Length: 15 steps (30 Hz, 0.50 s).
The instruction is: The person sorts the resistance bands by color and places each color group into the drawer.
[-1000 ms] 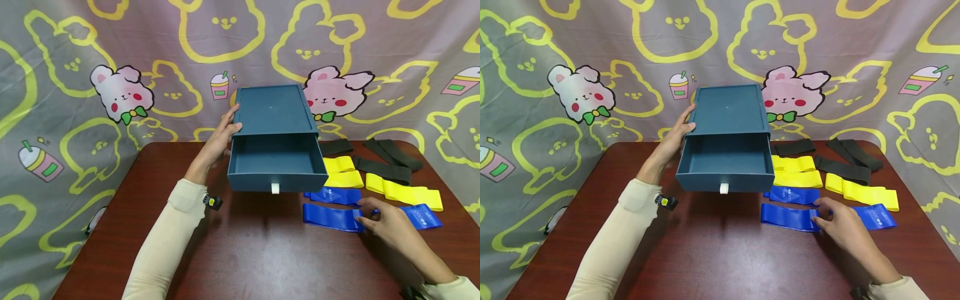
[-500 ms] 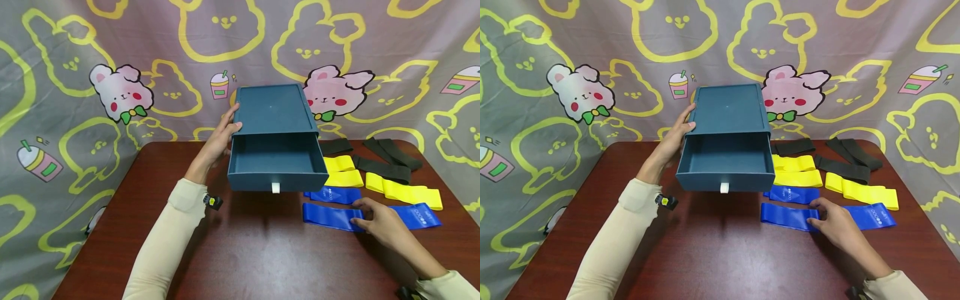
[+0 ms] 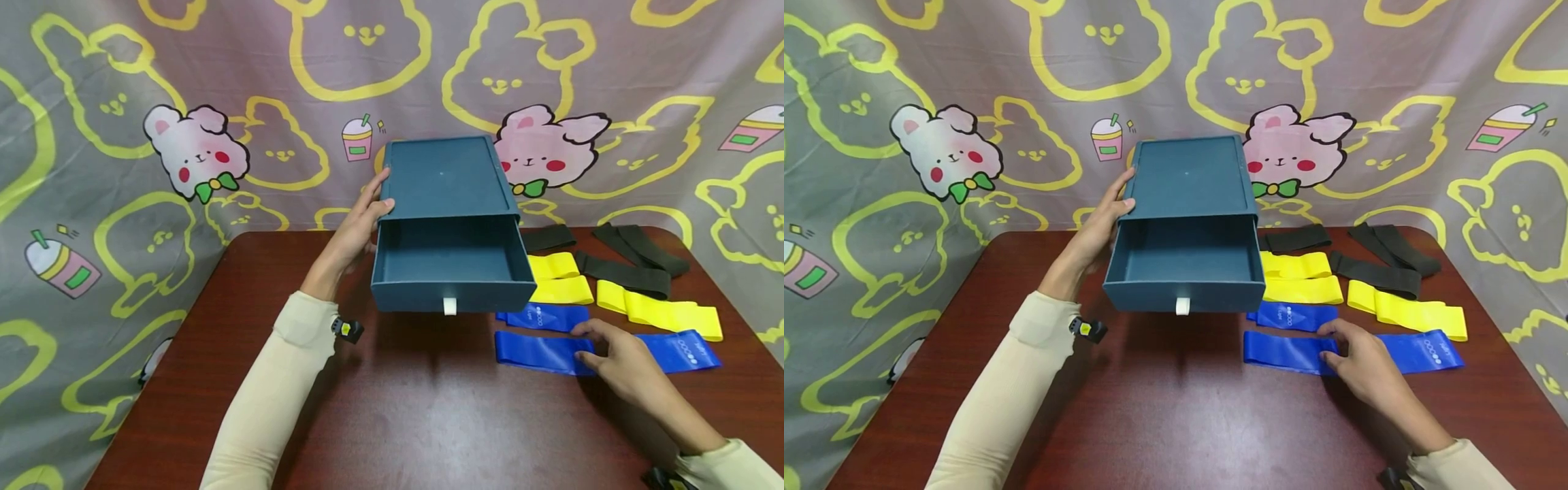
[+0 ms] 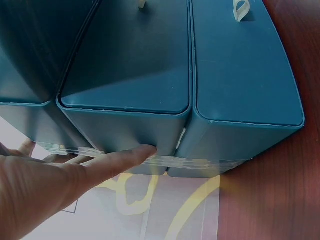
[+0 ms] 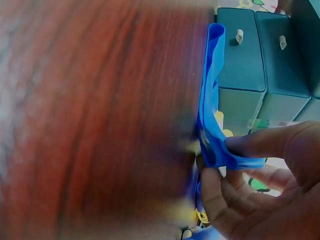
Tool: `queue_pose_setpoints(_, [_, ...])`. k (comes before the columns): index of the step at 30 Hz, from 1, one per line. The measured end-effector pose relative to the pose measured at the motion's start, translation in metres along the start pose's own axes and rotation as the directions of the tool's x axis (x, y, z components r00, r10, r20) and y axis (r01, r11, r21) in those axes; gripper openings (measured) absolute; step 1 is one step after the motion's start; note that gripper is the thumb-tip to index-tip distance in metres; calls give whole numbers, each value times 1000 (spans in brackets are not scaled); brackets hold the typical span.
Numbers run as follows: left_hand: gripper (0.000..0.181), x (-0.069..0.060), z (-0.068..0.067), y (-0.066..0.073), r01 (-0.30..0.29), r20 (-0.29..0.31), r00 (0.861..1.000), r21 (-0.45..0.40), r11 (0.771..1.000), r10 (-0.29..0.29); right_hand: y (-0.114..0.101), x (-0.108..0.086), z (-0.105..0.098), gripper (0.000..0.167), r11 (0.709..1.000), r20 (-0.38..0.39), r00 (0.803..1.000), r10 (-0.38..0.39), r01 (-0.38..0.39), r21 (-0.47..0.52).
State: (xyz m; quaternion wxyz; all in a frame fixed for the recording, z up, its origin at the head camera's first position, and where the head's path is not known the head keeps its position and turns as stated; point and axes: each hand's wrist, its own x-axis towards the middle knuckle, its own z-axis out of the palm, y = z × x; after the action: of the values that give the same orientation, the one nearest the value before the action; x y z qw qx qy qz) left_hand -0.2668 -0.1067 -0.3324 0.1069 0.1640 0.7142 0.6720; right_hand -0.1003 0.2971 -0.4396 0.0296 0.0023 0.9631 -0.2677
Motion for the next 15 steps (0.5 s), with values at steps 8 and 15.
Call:
queue_pose_setpoints(8, [63,-1,0,1,4,-1,1000,-2,1000,-4,-8,-8,2,29,993,-103,989,-109,113,30])
queue_pose_setpoints(15, [63,-1,0,1,-5,5,1000,-11,1000,5,-20,-12,-9,33,973,-213,956,-204,222,66])
